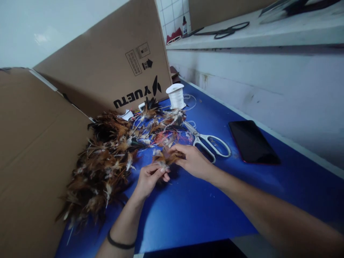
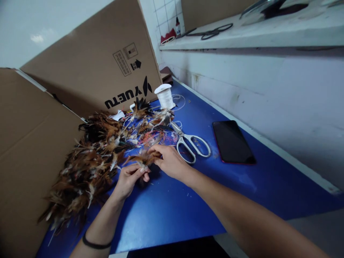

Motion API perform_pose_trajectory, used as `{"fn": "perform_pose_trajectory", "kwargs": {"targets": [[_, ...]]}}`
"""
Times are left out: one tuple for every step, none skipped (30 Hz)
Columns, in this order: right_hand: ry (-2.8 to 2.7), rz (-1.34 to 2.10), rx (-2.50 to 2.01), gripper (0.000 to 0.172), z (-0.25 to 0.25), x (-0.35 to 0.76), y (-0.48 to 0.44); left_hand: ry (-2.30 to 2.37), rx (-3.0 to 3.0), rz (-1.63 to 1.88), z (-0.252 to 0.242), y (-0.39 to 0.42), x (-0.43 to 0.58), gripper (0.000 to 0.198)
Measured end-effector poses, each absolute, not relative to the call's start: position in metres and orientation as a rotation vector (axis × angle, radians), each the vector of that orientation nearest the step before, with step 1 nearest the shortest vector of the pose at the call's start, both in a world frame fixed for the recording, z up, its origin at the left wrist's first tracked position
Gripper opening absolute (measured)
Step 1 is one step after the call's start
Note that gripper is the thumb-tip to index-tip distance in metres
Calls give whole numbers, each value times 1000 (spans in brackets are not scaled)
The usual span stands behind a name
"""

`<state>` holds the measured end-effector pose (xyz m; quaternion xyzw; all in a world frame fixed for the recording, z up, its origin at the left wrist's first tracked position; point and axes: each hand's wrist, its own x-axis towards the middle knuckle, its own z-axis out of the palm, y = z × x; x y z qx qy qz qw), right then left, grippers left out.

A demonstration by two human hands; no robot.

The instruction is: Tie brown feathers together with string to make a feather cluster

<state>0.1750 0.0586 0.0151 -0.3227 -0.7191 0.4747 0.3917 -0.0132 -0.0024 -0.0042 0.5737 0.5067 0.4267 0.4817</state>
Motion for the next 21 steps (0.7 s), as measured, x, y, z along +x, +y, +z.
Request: {"fn": "perform_pose_trajectory", "kwargs": {"targets": [[-1802,1218,-846,19,15,175,60,1254,1450,1046,-4,-2,-14,21],[-1777,1226,-869,15,15,175,60,1273,1505,1048,-4,-2,-15,21],[-1755,1234,-884,12,14,175,61,1290,1558,1048,-3,-2,-15,21],[-1736,1244,-892,11,14,175,62,1305,1606,1046,-2,-2,-15,22],[-1720,1255,-895,10,14,175,63,1315,1649,1047,-1,-1,-15,23],[-1706,1264,-898,10,14,175,64,1318,1686,1049,0,-1,-15,24],[-1695,1268,-903,10,14,175,65,1317,1720,1057,1,-1,-15,25],[-1687,1269,-908,11,14,176,65,1315,1754,1064,2,-1,-15,25],[-1682,1267,-911,11,14,177,66,1316,1794,1069,2,0,-15,25],[-1677,1264,-914,11,14,177,66,1316,1844,1071,2,0,-17,26],[-1674,1262,-916,11,15,178,66,1315,1895,1078,1,1,-18,26],[-1673,1259,-920,11,16,179,66,1314,1941,1094,-1,2,-20,27],[-1672,1256,-926,11,17,179,66,1308,1982,1119,-3,2,-23,28],[-1673,1255,-934,10,19,180,65,1296,2016,1154,-5,3,-25,28],[-1675,1253,-942,9,20,180,65,1285,2050,1186,-7,3,-27,27],[-1680,1249,-947,9,21,180,64,1278,2090,1208,-8,4,-29,25],[-1686,1247,-949,9,21,180,64,1282,2132,1222,-9,4,-31,23],[-1694,1248,-947,9,21,180,64,1289,2170,1221,-9,4,-32,22],[-1705,1248,-942,10,21,180,64,1299,2194,1219,-9,4,-32,22],[-1719,1240,-939,11,20,180,65,1316,2188,1227,-7,4,-32,22],[-1741,1217,-938,11,19,180,65,1338,2158,1247,-6,4,-32,23]]}}
